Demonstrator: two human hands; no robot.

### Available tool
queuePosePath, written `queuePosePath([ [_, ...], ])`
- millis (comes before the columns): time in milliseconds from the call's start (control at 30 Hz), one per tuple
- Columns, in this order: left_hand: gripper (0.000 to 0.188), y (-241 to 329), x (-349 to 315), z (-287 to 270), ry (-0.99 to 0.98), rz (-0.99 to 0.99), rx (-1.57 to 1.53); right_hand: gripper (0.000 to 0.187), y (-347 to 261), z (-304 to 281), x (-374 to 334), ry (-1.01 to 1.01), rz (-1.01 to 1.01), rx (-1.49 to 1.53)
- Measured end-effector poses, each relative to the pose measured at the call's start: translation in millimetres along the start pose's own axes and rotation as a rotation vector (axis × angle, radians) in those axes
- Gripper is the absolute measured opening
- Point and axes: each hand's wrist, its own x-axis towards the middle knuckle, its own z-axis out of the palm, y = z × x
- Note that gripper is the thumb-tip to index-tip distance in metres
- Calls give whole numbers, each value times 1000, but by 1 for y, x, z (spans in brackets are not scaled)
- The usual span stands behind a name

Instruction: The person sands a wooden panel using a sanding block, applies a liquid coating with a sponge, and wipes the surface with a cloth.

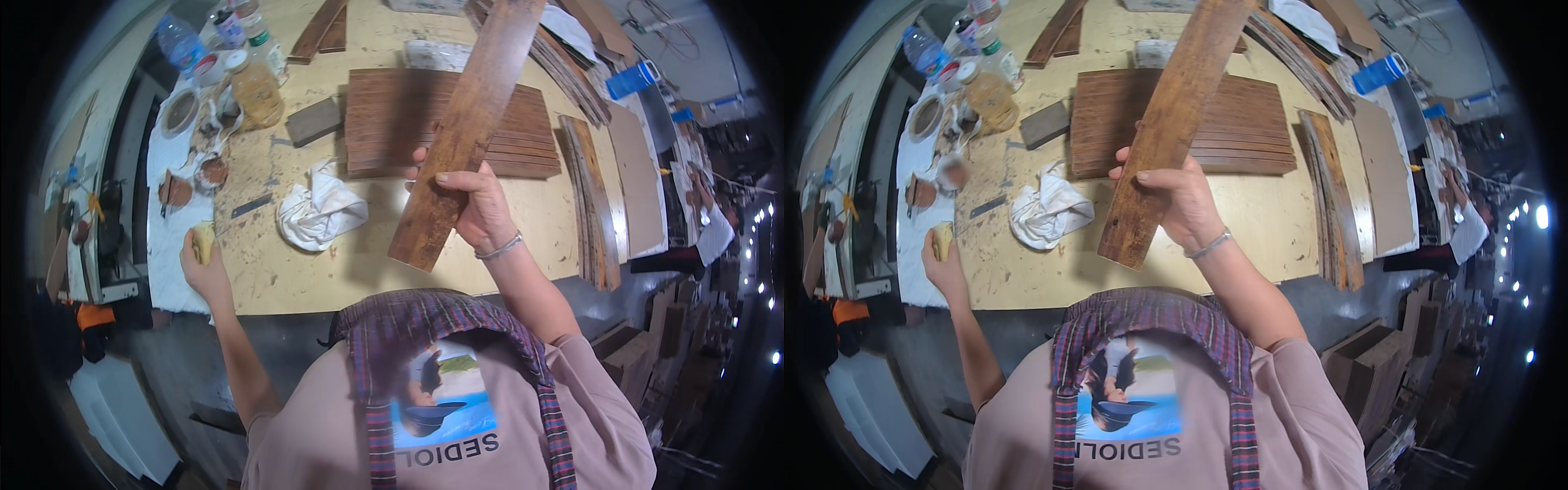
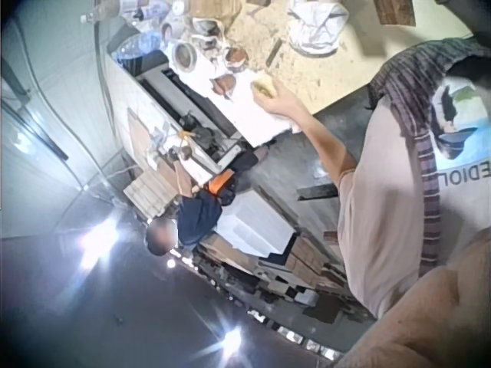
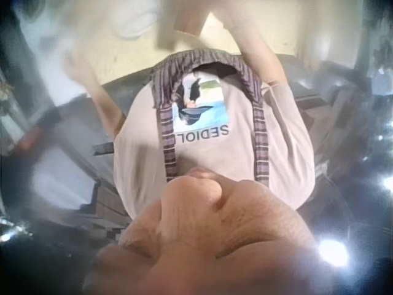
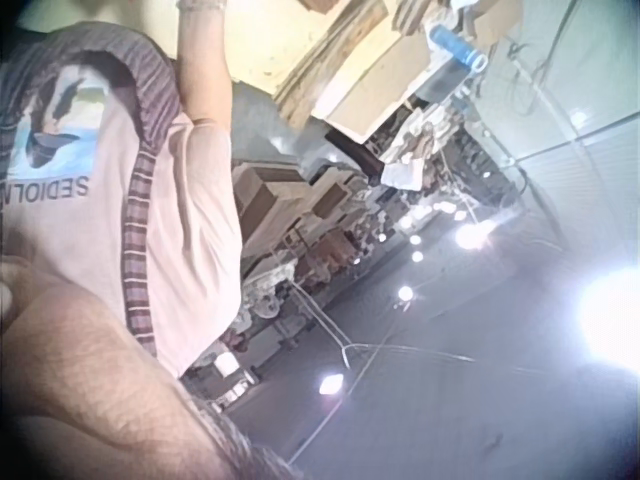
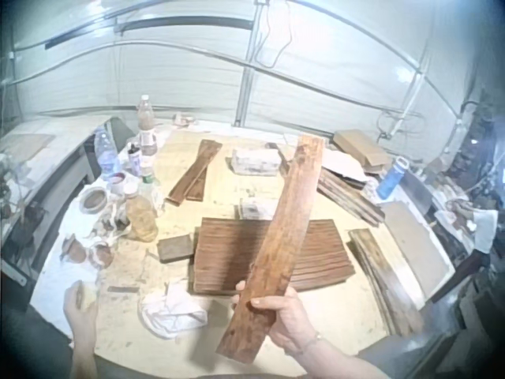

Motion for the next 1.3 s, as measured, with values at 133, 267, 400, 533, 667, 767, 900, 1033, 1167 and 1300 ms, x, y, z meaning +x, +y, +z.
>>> queuePosePath([
  [133,51,128,-36,6,-290,180,-364,52,-5,3,4,171,-69,-3],
  [267,54,200,-57,13,-451,419,-419,42,1,-1,10,281,-194,92],
  [400,50,226,-59,30,-475,446,-497,33,-4,1,9,342,-249,152],
  [533,47,240,-66,44,-476,386,-509,27,-12,2,2,376,-282,192],
  [667,46,237,-95,38,-597,535,-525,26,-14,-3,1,416,-337,189],
  [767,46,237,-94,36,-600,533,-533,51,-12,-21,5,357,-354,250],
  [900,47,245,-71,51,-477,486,-529,50,-14,-18,3,398,-349,248],
  [1033,42,238,-89,40,-662,657,-567,50,-14,-18,1,385,-327,234],
  [1167,44,242,-84,42,-586,542,-563,51,-14,-23,3,379,-394,220],
  [1300,46,244,-78,49,-568,589,-547,51,-15,-17,0,390,-316,274],
])
